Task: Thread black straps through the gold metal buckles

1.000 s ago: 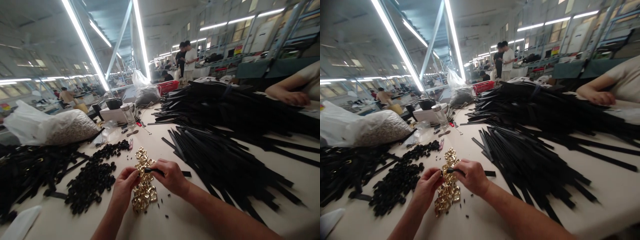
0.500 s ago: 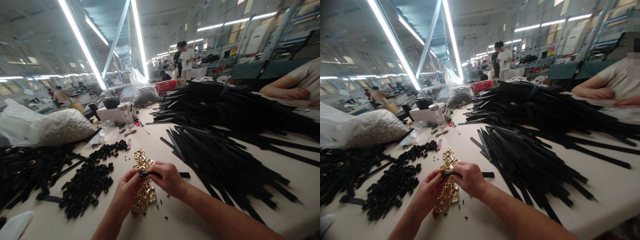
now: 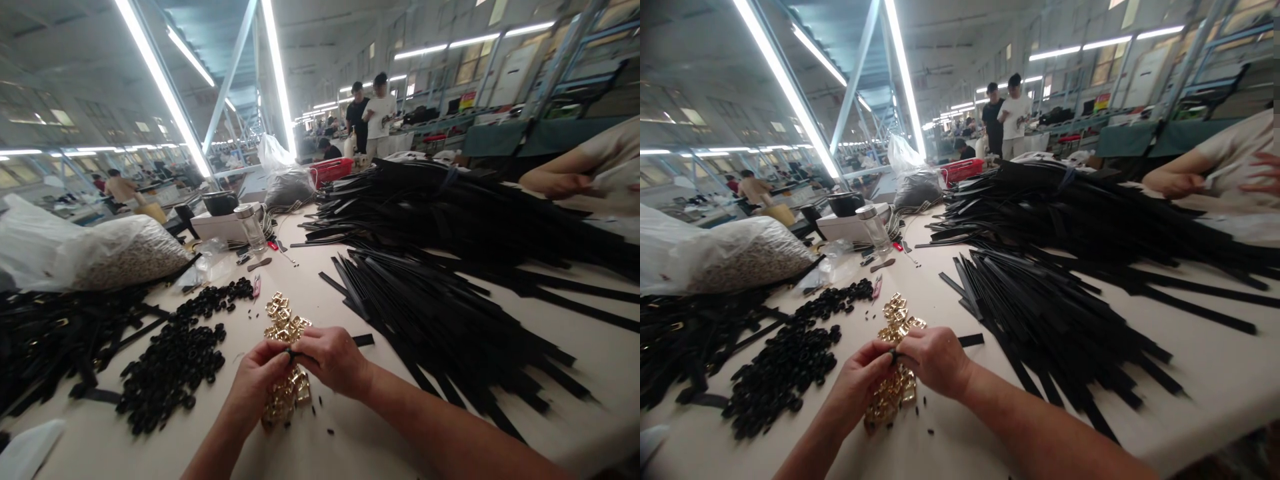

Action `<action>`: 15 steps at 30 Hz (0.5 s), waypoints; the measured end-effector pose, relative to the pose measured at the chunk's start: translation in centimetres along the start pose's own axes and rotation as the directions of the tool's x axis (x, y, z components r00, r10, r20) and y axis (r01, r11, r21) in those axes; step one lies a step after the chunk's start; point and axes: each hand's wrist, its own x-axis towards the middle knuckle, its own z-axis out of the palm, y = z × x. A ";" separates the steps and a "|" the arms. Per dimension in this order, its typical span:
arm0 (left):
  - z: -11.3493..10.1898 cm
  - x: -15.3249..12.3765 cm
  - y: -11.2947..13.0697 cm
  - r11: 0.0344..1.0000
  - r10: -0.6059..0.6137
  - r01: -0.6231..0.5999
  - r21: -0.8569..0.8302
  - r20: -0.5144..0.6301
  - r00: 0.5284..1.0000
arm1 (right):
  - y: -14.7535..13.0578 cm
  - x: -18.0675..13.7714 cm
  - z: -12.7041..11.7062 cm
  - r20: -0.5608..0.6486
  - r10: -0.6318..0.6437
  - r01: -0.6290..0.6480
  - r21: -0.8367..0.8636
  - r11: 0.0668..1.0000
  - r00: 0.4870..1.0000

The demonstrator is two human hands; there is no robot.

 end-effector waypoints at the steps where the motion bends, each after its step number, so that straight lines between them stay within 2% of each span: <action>1: 0.0 0.0 0.0 0.999 0.014 -0.014 0.033 -0.002 1.000 | 0.0 0.0 0.1 0.013 -0.003 0.003 -0.021 1.000 1.000; 5: -0.2 0.0 0.0 0.996 0.055 -0.054 0.071 -0.007 0.998 | -0.4 0.0 -0.2 0.073 0.067 -0.073 0.073 0.995 0.995; 9: 0.4 -0.1 -0.2 0.990 0.035 -0.042 0.135 0.060 0.998 | -1.0 0.2 -0.4 0.155 0.143 -0.165 0.139 0.977 0.978; 12: 0.7 -0.1 -0.2 0.972 0.072 -0.085 0.219 0.066 0.995 | -1.1 0.2 -0.1 0.163 0.128 -0.152 0.144 0.978 0.978; 15: 0.6 -0.2 0.1 0.965 0.084 -0.093 0.246 0.046 0.995 | -0.7 0.1 0.2 0.111 0.095 -0.107 0.109 0.988 0.989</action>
